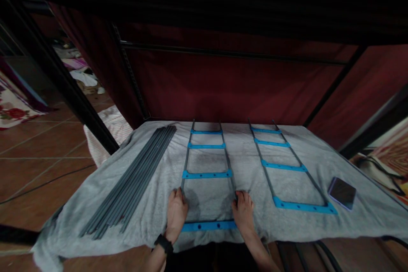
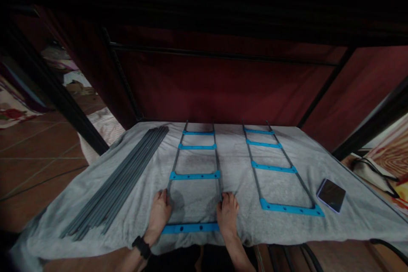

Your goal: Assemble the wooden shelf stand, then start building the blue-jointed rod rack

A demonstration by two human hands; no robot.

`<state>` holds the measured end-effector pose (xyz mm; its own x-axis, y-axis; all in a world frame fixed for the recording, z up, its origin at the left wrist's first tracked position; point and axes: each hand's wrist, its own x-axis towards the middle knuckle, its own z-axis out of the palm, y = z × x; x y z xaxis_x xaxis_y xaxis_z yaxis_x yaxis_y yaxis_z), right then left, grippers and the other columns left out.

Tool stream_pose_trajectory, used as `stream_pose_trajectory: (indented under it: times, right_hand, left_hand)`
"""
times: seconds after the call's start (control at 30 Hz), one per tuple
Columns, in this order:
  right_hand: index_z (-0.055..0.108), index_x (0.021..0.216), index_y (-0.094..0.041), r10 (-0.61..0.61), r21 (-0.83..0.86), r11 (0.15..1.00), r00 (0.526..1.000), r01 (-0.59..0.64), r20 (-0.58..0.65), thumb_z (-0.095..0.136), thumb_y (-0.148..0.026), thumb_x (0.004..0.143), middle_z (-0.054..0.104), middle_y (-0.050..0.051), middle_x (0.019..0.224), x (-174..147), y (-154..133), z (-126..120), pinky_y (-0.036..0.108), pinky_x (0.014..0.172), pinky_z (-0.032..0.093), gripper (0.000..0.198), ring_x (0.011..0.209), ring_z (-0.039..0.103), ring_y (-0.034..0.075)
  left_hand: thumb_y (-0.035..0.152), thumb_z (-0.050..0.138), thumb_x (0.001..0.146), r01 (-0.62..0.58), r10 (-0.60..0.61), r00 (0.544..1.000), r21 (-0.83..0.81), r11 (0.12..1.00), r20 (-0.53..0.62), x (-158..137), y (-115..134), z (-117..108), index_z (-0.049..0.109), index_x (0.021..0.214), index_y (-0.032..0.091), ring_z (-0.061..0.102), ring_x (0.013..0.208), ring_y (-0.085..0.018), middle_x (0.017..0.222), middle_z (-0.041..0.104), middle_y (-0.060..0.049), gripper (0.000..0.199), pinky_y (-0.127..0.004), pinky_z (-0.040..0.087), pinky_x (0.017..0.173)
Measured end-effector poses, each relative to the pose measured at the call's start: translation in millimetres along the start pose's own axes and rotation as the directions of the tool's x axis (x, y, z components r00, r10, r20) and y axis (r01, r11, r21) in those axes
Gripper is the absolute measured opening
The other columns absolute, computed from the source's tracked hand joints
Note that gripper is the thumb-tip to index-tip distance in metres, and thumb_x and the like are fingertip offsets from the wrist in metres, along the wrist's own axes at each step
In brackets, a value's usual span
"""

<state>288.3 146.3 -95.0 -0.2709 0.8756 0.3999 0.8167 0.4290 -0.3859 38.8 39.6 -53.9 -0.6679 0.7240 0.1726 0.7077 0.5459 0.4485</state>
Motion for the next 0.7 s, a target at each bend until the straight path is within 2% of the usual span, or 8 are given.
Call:
stream_pose_trajectory:
  times: [0.1, 0.23, 0.4, 0.57, 0.7]
  right_hand:
    - [0.059, 0.114, -0.016, -0.013, 0.01, 1.0, 1.0, 0.013, -0.003, 0.039, -0.023, 0.092, 0.062, 0.015, 0.115, -1.2, -0.4, 2.9, 0.044, 0.091, 0.041, 0.031, 0.107, 0.057, 0.031]
    - [0.058, 0.115, -0.016, -0.021, 0.072, 0.997, 1.0, 0.022, -0.008, 0.04, -0.023, 0.091, 0.062, 0.015, 0.116, -2.5, -1.0, 4.2, 0.044, 0.093, 0.041, 0.03, 0.109, 0.056, 0.031]
    - [0.057, 0.117, -0.018, -0.03, 0.085, 0.996, 1.0, 0.03, -0.005, 0.041, -0.023, 0.091, 0.063, 0.014, 0.117, -3.6, -3.0, 4.1, 0.044, 0.095, 0.04, 0.031, 0.111, 0.055, 0.03]
    - [0.057, 0.117, -0.019, -0.016, 0.08, 0.997, 1.0, 0.016, -0.006, 0.042, -0.027, 0.092, 0.064, 0.013, 0.115, -4.2, -4.2, 2.8, 0.044, 0.095, 0.04, 0.031, 0.111, 0.056, 0.029]
    - [0.058, 0.118, -0.019, 0.001, 0.07, 0.998, 1.0, -0.001, 0.013, 0.042, -0.028, 0.092, 0.065, 0.012, 0.113, -3.0, -6.6, 0.0, 0.044, 0.096, 0.039, 0.032, 0.108, 0.057, 0.029]
  left_hand:
    - [0.003, 0.038, 0.088, -0.034, 0.034, 0.999, 0.09, 0.995, -0.004, 0.7, -1.1, -1.7, 0.06, 0.123, 0.003, 0.059, 0.115, -0.025, 0.116, 0.062, -0.017, 0.041, -0.036, 0.043, 0.107]
    - [0.005, 0.041, 0.088, -0.075, 0.08, 0.996, 0.119, 0.99, -0.035, -0.9, -7.0, -1.5, 0.058, 0.124, 0.007, 0.058, 0.116, -0.024, 0.118, 0.061, -0.015, 0.041, -0.035, 0.044, 0.106]
    - [0.006, 0.039, 0.091, -0.073, 0.083, 0.996, 0.213, 0.974, -0.037, -4.9, -11.2, -3.0, 0.058, 0.126, 0.006, 0.06, 0.107, -0.022, 0.111, 0.062, -0.014, 0.04, -0.033, 0.047, 0.1]
    - [0.005, 0.042, 0.091, -0.15, 0.177, 0.983, 0.364, 0.919, -0.042, -8.5, -7.2, -8.6, 0.058, 0.128, 0.002, 0.061, 0.098, -0.022, 0.107, 0.063, -0.014, 0.041, -0.032, 0.049, 0.092]
    - [0.003, 0.042, 0.091, -0.172, 0.203, 0.979, 0.447, 0.878, -0.022, -9.8, -3.1, -13.0, 0.063, 0.124, 0.004, 0.064, 0.098, -0.023, 0.107, 0.064, -0.015, 0.039, -0.029, 0.052, 0.084]
